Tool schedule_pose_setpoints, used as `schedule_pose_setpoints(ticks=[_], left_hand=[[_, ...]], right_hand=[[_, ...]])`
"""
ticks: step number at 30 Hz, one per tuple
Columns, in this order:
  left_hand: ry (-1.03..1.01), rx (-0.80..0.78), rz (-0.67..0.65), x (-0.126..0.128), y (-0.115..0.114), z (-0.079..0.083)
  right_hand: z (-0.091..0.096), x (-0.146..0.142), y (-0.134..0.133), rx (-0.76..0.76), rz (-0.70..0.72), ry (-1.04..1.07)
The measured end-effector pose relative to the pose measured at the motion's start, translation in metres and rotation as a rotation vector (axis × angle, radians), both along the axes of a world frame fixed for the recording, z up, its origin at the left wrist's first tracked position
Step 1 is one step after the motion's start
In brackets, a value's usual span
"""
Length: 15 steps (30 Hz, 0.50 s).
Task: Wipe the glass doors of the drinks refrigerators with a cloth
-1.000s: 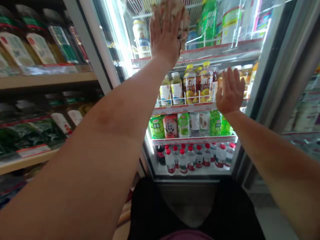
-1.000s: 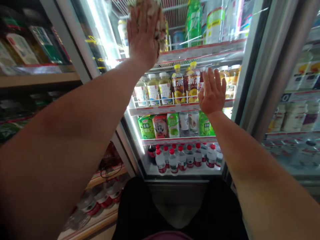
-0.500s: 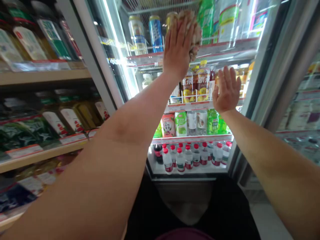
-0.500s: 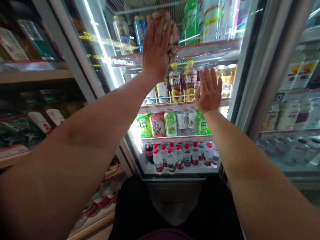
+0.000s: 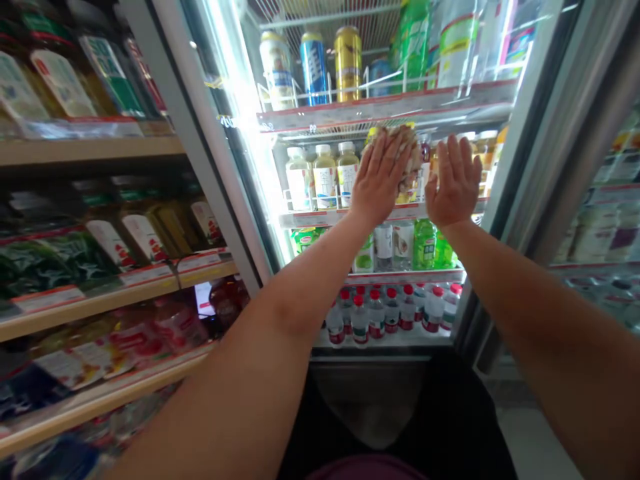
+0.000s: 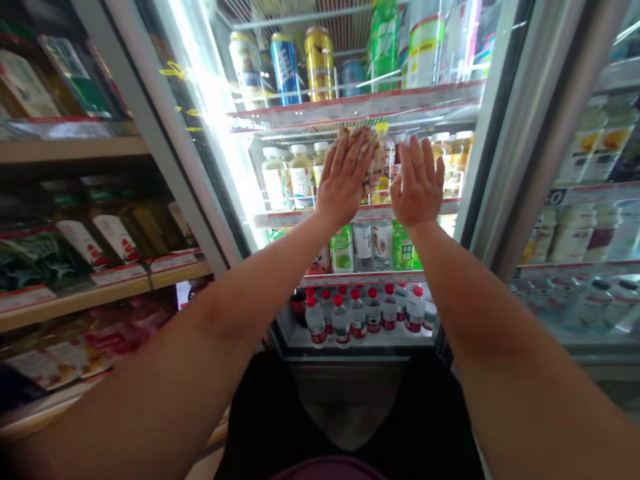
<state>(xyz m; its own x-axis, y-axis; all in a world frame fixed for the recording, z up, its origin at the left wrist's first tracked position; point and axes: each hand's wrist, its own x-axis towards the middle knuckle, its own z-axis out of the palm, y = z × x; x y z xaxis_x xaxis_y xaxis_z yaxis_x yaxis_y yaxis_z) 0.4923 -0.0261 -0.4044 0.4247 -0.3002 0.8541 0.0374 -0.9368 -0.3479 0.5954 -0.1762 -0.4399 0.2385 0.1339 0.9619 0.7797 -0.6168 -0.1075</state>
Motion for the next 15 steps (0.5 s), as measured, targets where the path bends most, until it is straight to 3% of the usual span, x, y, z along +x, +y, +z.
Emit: schedule_pose_setpoints(ticks=[6, 15], left_hand=[[0.043, 0.148, 0.038, -0.003, -0.002, -0.057], [0.220, 0.204, -0.010, -0.010, -0.006, -0.121]], right_hand=[[-0.002, 0.002, 0.000, 0.029, -0.023, -0.090], [-0.003, 0.002, 0.000, 0.045, -0.027, -0.094]])
